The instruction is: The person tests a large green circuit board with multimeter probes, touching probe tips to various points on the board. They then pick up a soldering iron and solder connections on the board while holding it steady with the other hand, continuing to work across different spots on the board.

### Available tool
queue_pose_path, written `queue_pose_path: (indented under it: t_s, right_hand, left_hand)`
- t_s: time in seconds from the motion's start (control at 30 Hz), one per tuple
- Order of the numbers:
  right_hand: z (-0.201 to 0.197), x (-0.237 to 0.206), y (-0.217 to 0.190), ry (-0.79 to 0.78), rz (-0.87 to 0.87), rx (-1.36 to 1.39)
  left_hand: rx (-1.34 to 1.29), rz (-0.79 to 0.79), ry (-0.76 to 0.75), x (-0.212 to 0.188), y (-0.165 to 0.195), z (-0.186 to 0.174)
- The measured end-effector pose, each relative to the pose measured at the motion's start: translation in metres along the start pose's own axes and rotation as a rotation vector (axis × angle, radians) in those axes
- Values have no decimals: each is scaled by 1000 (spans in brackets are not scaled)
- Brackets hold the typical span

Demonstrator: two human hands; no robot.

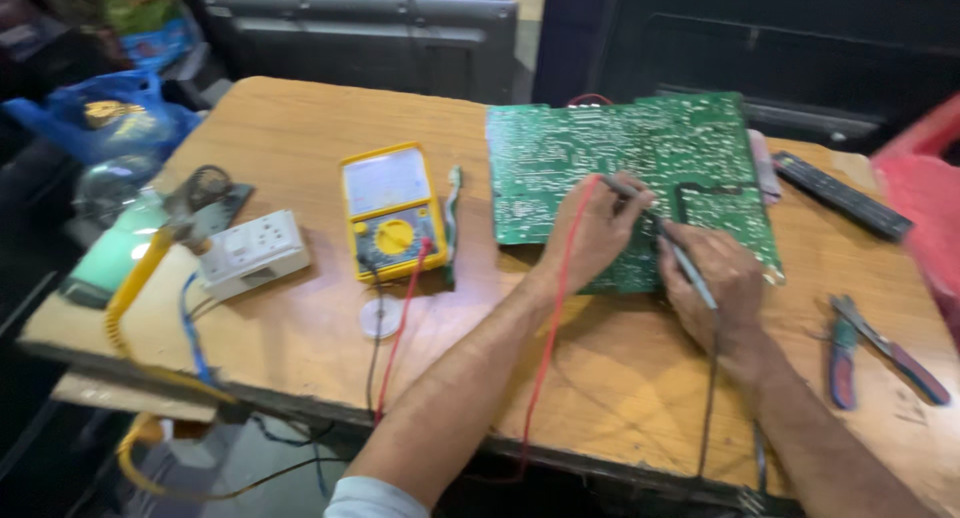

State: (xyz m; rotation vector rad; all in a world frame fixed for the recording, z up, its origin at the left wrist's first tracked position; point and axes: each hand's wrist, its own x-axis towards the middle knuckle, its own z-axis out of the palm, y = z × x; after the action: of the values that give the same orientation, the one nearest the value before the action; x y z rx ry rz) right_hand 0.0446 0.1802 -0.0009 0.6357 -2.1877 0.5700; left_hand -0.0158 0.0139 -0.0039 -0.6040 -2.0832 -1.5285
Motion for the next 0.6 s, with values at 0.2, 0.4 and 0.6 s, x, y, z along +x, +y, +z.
queue_pose_path:
  t_s: [0.2,0.4,0.6]
  right_hand:
    - [-2,-2,3,1,19,43]
    - [-17,-1,3,89,187,93]
    - [-32,4,18,260,363,167]
  left_hand:
    - [-62,-57,14,-2,-3,6]
    - [-134,-62,-37,0,4,2]
    - [-129,-45,37,1,6,-2]
